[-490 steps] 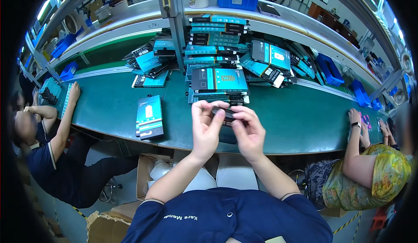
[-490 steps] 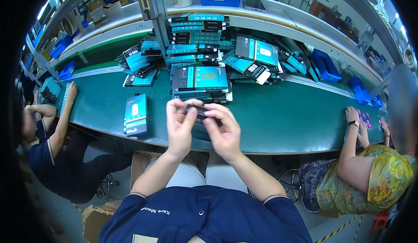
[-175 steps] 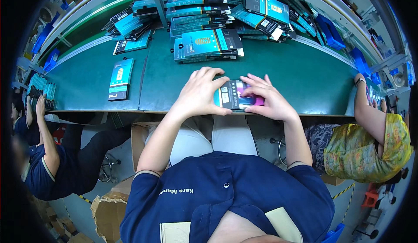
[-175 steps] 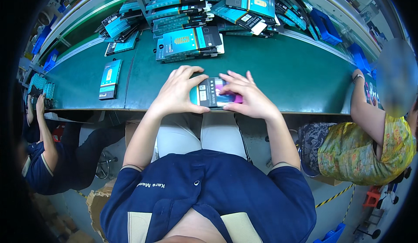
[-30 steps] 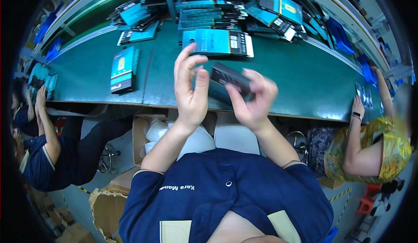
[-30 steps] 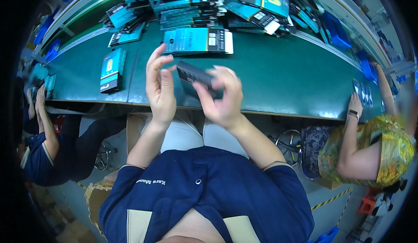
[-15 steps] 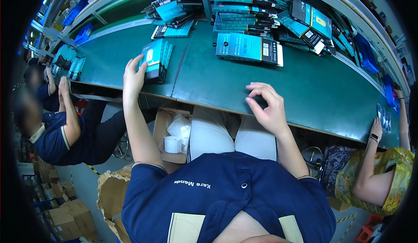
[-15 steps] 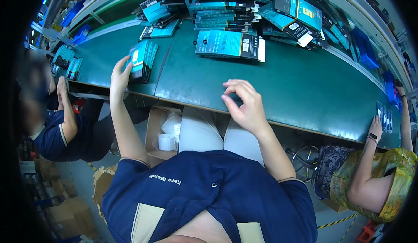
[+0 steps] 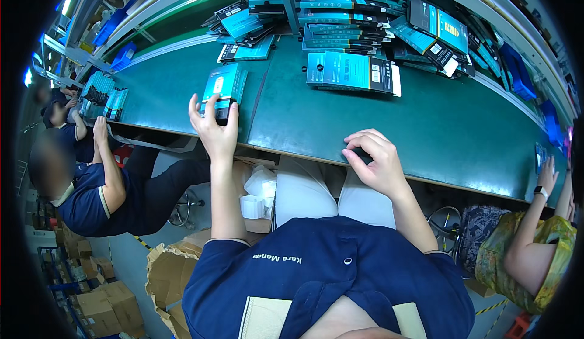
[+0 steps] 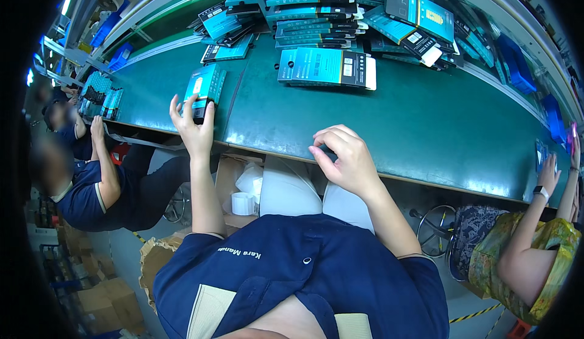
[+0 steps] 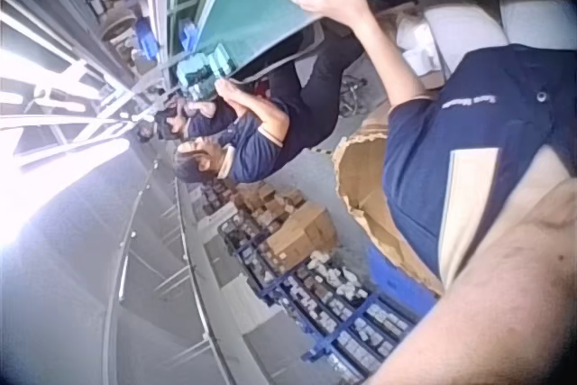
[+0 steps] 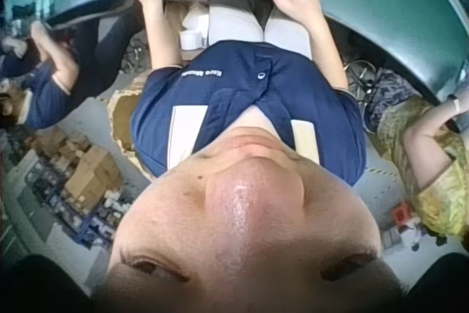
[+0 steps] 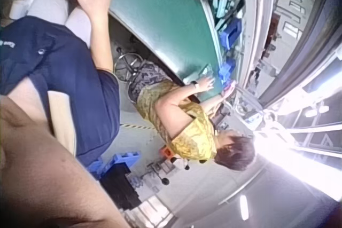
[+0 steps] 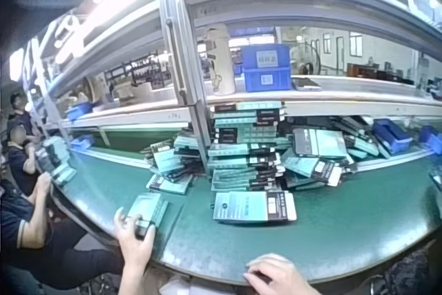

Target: The recorder is assembling and packaging small electronic screen protectors into boxes on an assembly line.

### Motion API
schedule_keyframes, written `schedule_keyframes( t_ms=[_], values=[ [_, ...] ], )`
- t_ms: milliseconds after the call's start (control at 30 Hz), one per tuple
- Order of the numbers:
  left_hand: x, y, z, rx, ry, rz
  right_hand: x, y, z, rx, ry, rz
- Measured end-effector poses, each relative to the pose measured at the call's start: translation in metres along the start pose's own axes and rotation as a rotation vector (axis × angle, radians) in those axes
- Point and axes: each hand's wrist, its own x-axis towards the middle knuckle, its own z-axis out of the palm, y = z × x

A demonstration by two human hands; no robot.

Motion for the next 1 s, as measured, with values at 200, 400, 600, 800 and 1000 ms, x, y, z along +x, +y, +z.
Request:
schedule_keyframes(
  t_ms=[200,400,600,800,1000],
  values=[
    [-0.0061,-0.0010,0.0065,-0.013,-0.013,-0.133,0.0006,-0.0028,-0.0005,-0.001,-0.020,0.012],
    [-0.0027,0.0002,0.0038,0.024,-0.053,-0.136,-0.0007,0.0007,0.0001,-0.022,-0.016,-0.004],
    [-0.0030,0.0037,0.0040,0.094,-0.028,-0.161,-0.0001,-0.0002,0.0002,-0.025,-0.019,-0.001],
    [-0.0023,-0.0004,0.0025,0.034,-0.029,-0.130,0.0006,-0.0006,-0.0005,-0.025,-0.022,-0.021],
    [-0.0033,0.0030,0.0009,-0.040,-0.037,-0.167,-0.0004,-0.0021,-0.0008,-0.022,-0.021,-0.011]
  ],
)
